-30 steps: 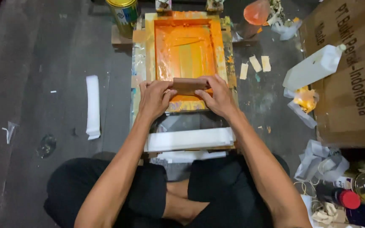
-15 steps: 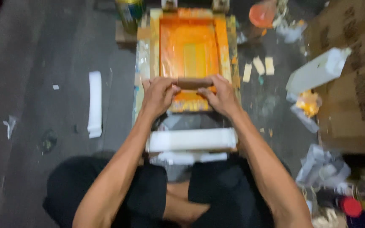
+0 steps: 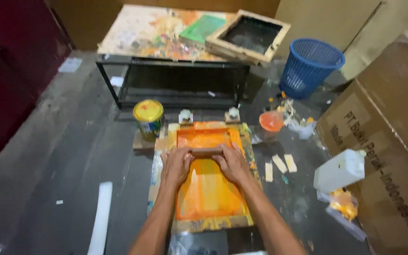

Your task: Manual screen printing of labels using orange ink and a squeegee on a low-profile printing frame.

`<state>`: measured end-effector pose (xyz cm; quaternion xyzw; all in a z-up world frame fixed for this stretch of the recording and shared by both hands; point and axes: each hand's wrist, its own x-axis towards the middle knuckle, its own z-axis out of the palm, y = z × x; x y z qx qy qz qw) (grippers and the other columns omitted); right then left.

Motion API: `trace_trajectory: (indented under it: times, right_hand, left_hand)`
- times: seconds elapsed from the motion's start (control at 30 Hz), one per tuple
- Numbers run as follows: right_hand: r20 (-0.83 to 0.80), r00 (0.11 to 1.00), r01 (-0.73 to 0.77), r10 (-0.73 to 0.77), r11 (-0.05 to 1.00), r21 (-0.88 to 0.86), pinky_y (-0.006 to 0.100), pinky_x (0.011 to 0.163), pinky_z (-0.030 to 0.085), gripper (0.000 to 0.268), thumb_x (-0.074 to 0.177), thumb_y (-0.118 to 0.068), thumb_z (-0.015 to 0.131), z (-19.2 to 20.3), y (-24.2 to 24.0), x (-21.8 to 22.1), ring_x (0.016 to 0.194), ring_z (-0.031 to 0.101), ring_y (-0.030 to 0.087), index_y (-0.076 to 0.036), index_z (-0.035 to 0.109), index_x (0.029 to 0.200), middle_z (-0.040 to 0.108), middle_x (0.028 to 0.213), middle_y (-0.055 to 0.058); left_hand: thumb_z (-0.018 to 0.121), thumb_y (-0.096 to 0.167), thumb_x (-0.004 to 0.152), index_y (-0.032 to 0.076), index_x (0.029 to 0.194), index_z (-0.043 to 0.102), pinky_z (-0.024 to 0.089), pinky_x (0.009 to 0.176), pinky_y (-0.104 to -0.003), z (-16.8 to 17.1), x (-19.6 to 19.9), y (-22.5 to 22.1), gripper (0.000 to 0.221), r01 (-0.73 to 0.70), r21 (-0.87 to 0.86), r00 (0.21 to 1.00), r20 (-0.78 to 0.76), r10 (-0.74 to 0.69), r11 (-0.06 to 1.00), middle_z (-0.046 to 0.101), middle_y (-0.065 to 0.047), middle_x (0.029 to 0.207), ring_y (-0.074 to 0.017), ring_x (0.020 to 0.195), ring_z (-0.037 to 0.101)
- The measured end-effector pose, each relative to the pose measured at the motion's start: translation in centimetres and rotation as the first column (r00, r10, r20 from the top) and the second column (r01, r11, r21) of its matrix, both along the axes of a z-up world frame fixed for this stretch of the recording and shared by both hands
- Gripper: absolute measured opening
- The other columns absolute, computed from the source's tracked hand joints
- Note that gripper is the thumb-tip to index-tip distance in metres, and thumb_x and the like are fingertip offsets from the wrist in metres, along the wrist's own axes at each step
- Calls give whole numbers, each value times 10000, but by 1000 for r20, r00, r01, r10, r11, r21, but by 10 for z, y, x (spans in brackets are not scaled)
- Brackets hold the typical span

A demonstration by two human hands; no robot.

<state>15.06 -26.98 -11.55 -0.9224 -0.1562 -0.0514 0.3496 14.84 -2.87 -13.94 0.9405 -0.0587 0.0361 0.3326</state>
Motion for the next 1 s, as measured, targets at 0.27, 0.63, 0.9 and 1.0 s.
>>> trace_trajectory:
  times: [0.27, 0.63, 0.9, 1.0]
  right_hand:
    - [29, 999, -43, 43, 999, 12, 557, 1248, 182, 91, 976, -222, 682, -8, -9, -41, 1116, 703, 270, -160, 658, 1040, 785, 1036, 24]
    - [275, 946, -190, 172, 981, 40, 539, 1088, 416, 263, 868, -69, 780, -29, -29, -129, 983, 715, 369, -118, 692, 1111, 750, 978, 115]
    - [289, 936, -212, 202, 977, 4, 549, 1186, 313, 277, 916, -186, 830, -19, -32, -137, 1028, 693, 410, -106, 670, 1128, 712, 986, 111]
    - [285, 943, -184, 171, 983, 18, 511, 1210, 290, 256, 909, -225, 816, -17, -29, -138, 1050, 705, 323, -144, 671, 1104, 724, 1008, 45]
  left_hand:
    - [627, 284, 987, 335, 1120, 718, 316, 1075, -447, 11, -49, 4, 169, 66, -1, 995, 76, -66, 998, 765, 96, 1104, -161, 1185, 646]
    - [581, 168, 972, 124, 1117, 701, 361, 976, -560, -5, -153, 1, 193, 132, -14, 971, 203, -126, 991, 734, -142, 1052, -378, 1102, 643]
    - [698, 304, 970, 250, 1103, 676, 299, 942, -412, 11, -159, 3, 145, 210, -13, 936, 290, -198, 978, 726, 46, 1008, -174, 1083, 641]
    - [707, 297, 951, 245, 1098, 688, 297, 948, -424, 9, -153, 4, 158, 200, -85, 959, 219, -177, 976, 726, 43, 1017, -189, 1111, 630]
